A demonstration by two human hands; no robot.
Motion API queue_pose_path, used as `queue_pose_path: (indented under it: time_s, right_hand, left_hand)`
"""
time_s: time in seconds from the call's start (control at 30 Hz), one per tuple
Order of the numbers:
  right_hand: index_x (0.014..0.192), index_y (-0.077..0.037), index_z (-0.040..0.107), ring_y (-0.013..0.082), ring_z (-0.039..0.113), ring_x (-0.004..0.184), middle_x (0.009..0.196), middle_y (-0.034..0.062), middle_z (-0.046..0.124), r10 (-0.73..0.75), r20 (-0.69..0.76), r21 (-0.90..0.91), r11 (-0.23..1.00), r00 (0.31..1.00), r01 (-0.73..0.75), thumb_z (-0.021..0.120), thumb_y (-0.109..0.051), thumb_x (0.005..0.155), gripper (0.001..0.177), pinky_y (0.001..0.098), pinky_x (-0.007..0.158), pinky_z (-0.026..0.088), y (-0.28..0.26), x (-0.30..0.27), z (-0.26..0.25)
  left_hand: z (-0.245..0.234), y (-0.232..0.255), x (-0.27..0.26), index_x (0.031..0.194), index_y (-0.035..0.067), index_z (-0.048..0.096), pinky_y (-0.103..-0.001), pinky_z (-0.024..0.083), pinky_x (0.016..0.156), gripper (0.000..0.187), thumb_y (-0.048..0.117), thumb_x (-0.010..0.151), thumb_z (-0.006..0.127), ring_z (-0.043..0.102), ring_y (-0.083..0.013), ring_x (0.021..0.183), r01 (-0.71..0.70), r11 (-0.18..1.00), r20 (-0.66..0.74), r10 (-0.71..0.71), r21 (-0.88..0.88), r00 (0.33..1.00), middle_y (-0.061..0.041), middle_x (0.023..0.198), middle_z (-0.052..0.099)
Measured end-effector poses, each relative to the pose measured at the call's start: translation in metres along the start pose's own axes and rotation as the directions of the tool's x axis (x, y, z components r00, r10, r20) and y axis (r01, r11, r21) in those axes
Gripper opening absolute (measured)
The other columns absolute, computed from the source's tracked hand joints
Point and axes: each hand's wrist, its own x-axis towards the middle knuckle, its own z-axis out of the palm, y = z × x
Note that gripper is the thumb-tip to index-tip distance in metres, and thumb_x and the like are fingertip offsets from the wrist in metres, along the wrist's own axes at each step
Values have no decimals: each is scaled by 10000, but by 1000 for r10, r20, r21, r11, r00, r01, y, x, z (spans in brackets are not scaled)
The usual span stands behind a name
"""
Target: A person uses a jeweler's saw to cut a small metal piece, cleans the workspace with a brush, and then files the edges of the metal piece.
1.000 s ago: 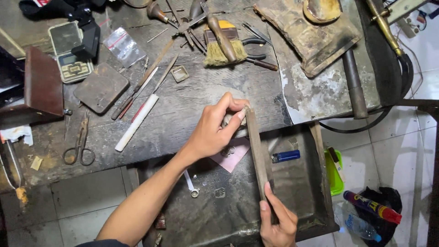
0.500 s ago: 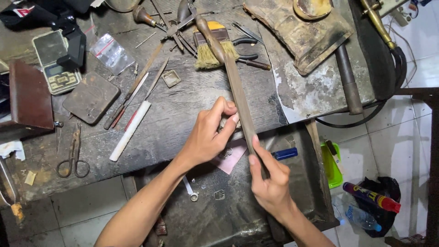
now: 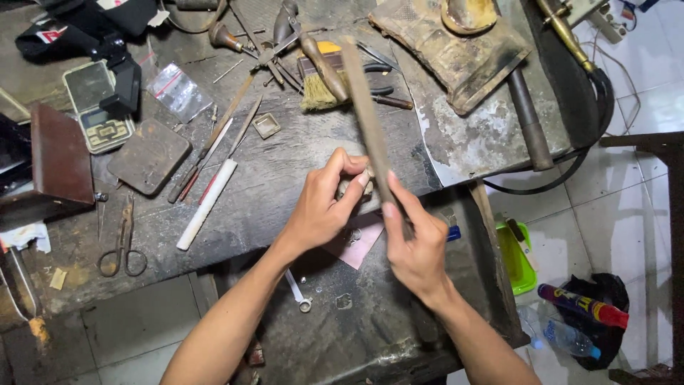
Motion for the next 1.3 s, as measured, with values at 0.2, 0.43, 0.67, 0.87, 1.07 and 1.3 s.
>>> queue_pose_path:
  time_s: [0.2, 0.43, 0.67, 0.87, 1.07, 1.3]
  right_hand:
    - [1394, 56, 524, 43, 618, 479, 1313, 247, 683, 31, 35, -133, 991, 999, -26, 585, -67, 999, 418, 144, 435, 568, 25, -108, -26]
    - [1292, 34, 650, 132, 791, 899, 1254, 153, 736, 193, -27, -204, 959, 981, -195, 631, -120, 945, 380, 220, 747, 634, 6, -151, -33]
    - [1361, 87, 567, 43, 443, 533, 1259, 170, 728, 60, 48, -123, 991, 997, -54, 596, -65, 985, 407, 232, 497, 396, 17, -106, -19]
    - [1385, 79, 549, 62, 533, 530, 1333, 210, 685, -3, 67, -99, 995, 998, 10, 577, -68, 1022, 393, 226, 513, 483, 17, -37, 4]
    - [1313, 109, 603, 254, 655, 821, 1241, 256, 706, -52, 41, -73, 996, 998, 55, 594, -19, 1011, 328, 348, 641, 551, 2, 15, 15]
    - [1304, 68, 652, 364, 653, 1168, 1230, 257, 703, -15, -7, -18, 1000, 1000, 15, 627, 27, 966, 341, 441, 879, 599, -5, 15, 4]
  left_hand:
    - [-2, -4, -1, 1009, 26, 536, -396, 548, 983, 142, 166, 1021, 529, 695, -313, 1199, 100, 995, 60, -101, 25, 993, -201, 1218, 722]
    - [-2, -1, 0, 954, 46, 465, -410, 559, 982, 108, 112, 1026, 511, 688, -345, 1223, 80, 997, 72, -79, 2, 994, -239, 1233, 710]
    - [-2, -3, 0, 984, 27, 499, -346, 500, 822, 126, 139, 1039, 512, 641, -217, 933, 69, 997, 73, -71, 33, 995, -104, 1012, 654]
    - [-3, -1, 0, 964, 45, 459, -335, 454, 787, 115, 121, 1038, 504, 578, -188, 846, 59, 998, 58, -60, 30, 997, -69, 937, 583]
    - [-3, -7, 0, 953, 36, 505, -392, 523, 793, 111, 114, 1017, 551, 683, -283, 877, 42, 999, 37, -42, 20, 998, -123, 939, 682]
    - [-5, -4, 3, 943, -9, 530, -493, 558, 810, 116, 70, 999, 594, 748, -383, 918, 3, 1000, 20, -3, -4, 1000, -217, 970, 747]
